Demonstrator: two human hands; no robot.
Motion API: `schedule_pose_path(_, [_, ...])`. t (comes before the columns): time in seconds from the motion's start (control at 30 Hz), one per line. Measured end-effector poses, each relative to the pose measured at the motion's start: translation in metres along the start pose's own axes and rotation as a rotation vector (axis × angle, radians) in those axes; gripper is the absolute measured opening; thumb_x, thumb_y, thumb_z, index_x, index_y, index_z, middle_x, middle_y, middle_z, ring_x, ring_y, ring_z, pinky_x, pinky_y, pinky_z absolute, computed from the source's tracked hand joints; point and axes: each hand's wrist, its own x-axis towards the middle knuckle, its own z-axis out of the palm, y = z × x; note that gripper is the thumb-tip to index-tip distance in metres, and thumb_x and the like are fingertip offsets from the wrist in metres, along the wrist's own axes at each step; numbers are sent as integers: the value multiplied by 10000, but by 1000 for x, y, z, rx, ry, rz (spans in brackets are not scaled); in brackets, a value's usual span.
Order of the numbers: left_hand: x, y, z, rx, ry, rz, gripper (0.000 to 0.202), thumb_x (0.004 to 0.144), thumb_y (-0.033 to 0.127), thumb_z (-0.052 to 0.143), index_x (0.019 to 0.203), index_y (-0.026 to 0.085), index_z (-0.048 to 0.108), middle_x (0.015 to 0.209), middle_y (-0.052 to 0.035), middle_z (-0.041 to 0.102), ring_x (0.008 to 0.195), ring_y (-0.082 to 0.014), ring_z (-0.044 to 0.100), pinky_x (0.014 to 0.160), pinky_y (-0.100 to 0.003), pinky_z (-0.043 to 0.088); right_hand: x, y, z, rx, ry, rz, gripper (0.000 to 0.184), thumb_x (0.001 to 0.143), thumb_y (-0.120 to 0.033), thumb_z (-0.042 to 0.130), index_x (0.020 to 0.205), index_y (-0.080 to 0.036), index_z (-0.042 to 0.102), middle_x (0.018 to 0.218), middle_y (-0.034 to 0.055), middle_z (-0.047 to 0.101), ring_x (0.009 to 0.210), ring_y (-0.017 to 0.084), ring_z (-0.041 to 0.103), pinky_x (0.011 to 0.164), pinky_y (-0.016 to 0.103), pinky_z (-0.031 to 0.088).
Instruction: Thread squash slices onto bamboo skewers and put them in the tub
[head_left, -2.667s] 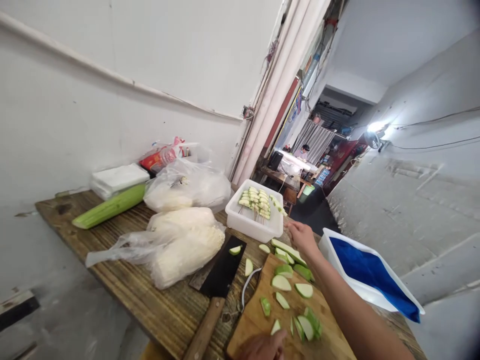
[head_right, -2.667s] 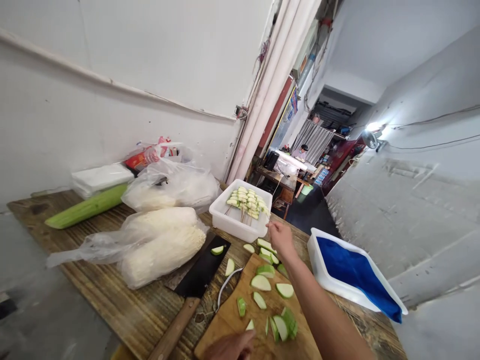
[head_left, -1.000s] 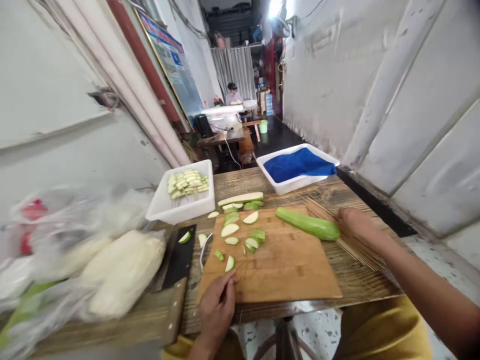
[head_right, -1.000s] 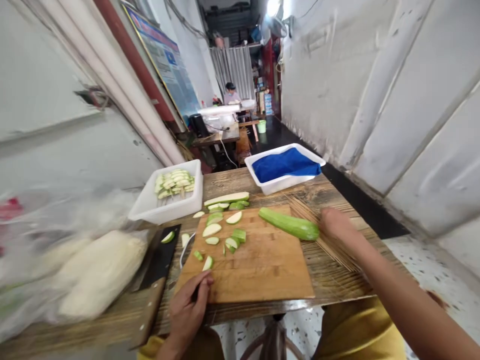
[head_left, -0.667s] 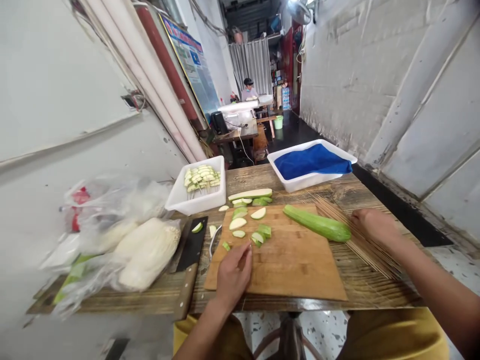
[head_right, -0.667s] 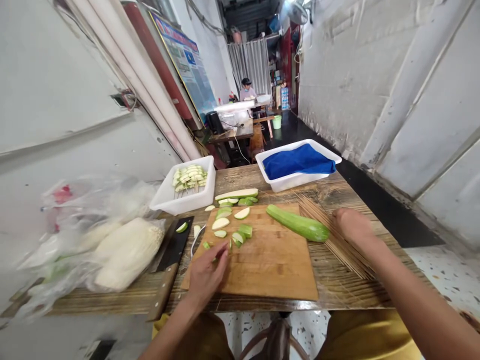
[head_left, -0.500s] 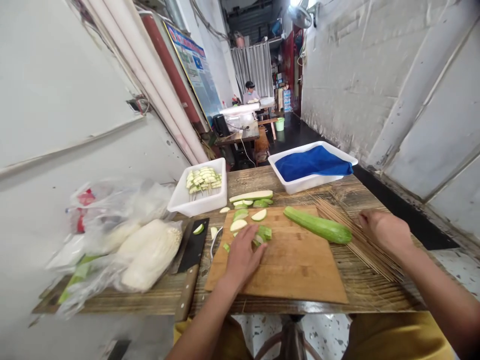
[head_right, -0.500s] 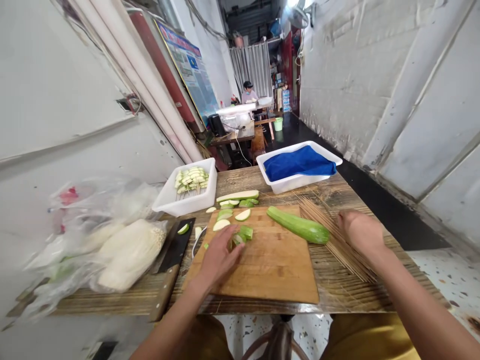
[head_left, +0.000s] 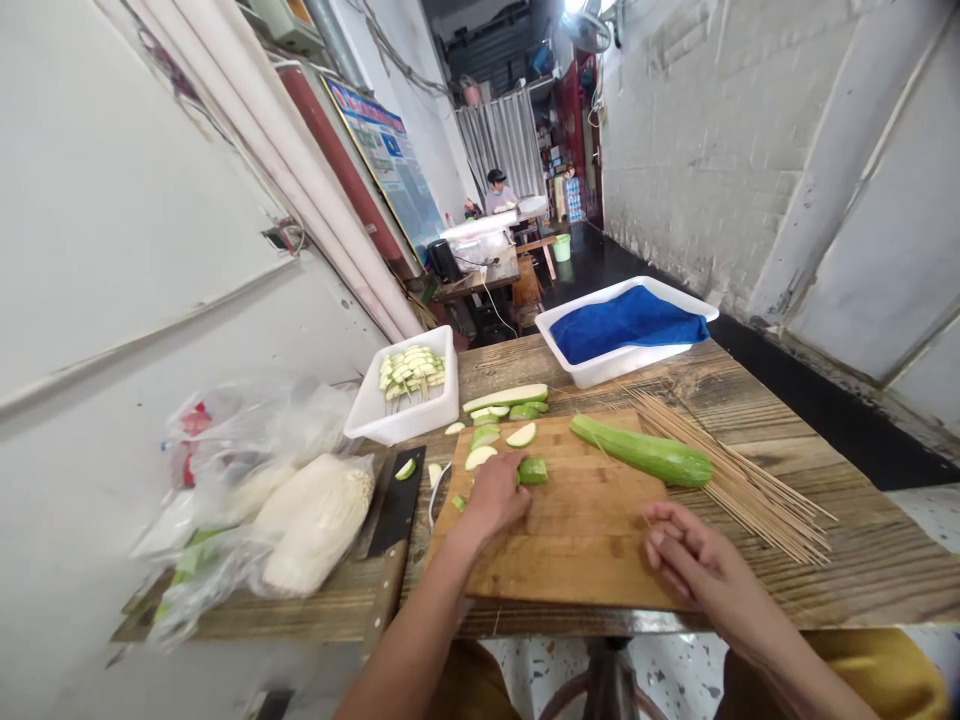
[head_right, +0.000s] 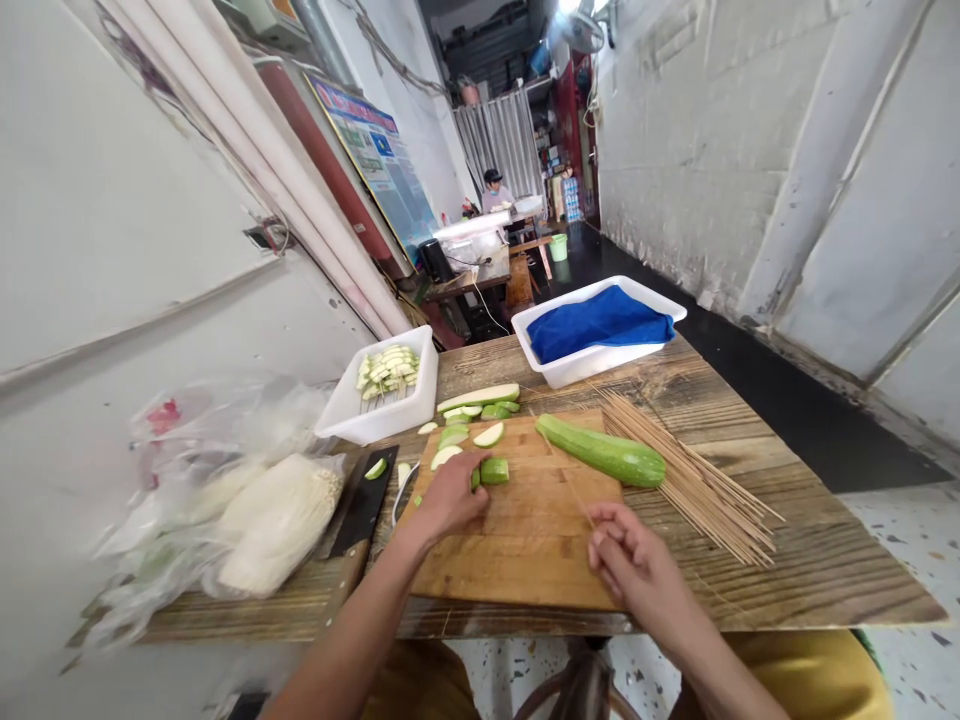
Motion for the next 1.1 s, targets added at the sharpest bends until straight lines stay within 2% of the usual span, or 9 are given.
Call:
schedule_pose_path(0.17, [0, -9, -4, -142, -26, 22, 515, 616, 102, 507, 1125, 175, 546, 1099, -74, 588, 987, -200, 522, 881, -314, 372, 4, 8, 11, 78, 3, 45, 431, 754, -488, 549, 1058, -202, 441, 601, -68, 471, 350, 34, 281, 324, 149, 188])
schedule_pose_path(0.3, [0, -16, 2, -250, 33, -56, 464, 625, 147, 576, 1088, 173, 561, 1019, -60, 616, 882, -190, 551, 821, -326, 409, 10, 8, 9, 95, 13, 43, 450, 771, -467, 544, 1118, -201, 439, 607, -68, 457, 345, 32, 279, 301, 137, 189])
schedule_pose_path(0.4, [-2, -17, 2, -446, 80, -131, 441, 636, 180, 622, 1074, 166, 572, 1025, -69, 621, 873, -189, 570, 829, -335, 420, 10, 8, 10, 37, 31, 29, 492, 773, -470, 533, 1157, -177, 444, 593, -66, 460, 343, 32, 287, 302, 137, 196])
schedule_pose_path(0.5, [-9, -12, -6, -827, 144, -175, 392, 709, 260, 601, 1086, 158, 565, 1064, -86, 613, 944, -199, 573, 884, -363, 409, 5, 11, 16, -105, 77, -34, 508, 788, -460, 503, 1187, -148, 464, 573, -53, 486, 349, 51, 342, 314, 159, 251])
schedule_pose_path(0.63, [-19, -4, -14, -1524, 23, -188, 350, 763, 250, 576, 1096, 149, 549, 1069, -95, 620, 1028, -188, 563, 938, -353, 401, -5, 18, 34, -377, 75, -223, 393, 807, -365, 487, 1121, -146, 578, 488, -43, 503, 421, 110, 475, 415, 206, 401])
schedule_pose_path(0.7, [-22, -3, -14, -1726, 22, -225, 302, 766, 197, 579, 1064, 152, 558, 1054, -94, 628, 1025, -172, 569, 928, -322, 422, -9, 23, 46, -487, 61, -322, 343, 813, -334, 481, 1081, -169, 619, 473, -29, 541, 438, 131, 528, 460, 225, 459])
schedule_pose_path(0.83, [-22, -8, -12, -1847, 157, -320, 180, 755, 137, 585, 935, 123, 582, 1006, -94, 639, 922, -137, 607, 806, -230, 489, -13, 33, 64, -554, 72, -421, 288, 815, -349, 496, 970, -202, 689, 799, 80, 729, 779, 213, 681, 718, 281, 539])
schedule_pose_path(0.93, [-22, -14, -13, -1858, 210, -388, 145, 737, 129, 604, 879, 109, 586, 879, -68, 643, 739, -91, 613, 623, -157, 497, -12, 38, 67, -544, 102, -414, 322, 841, -353, 475, 1075, -216, 649, 1058, 75, 680, 996, 219, 622, 859, 306, 494])
schedule_pose_path(1.1, [-26, -27, -23, -2016, 284, -442, 179, 722, 94, 597, 899, 116, 585, 720, -4, 577, 543, -25, 515, 442, -108, 409, -7, 42, 63, -655, 9, -452, 344, 857, -320, 456, 1154, -225, 600, 1110, 65, 652, 1010, 212, 615, 865, 307, 493])
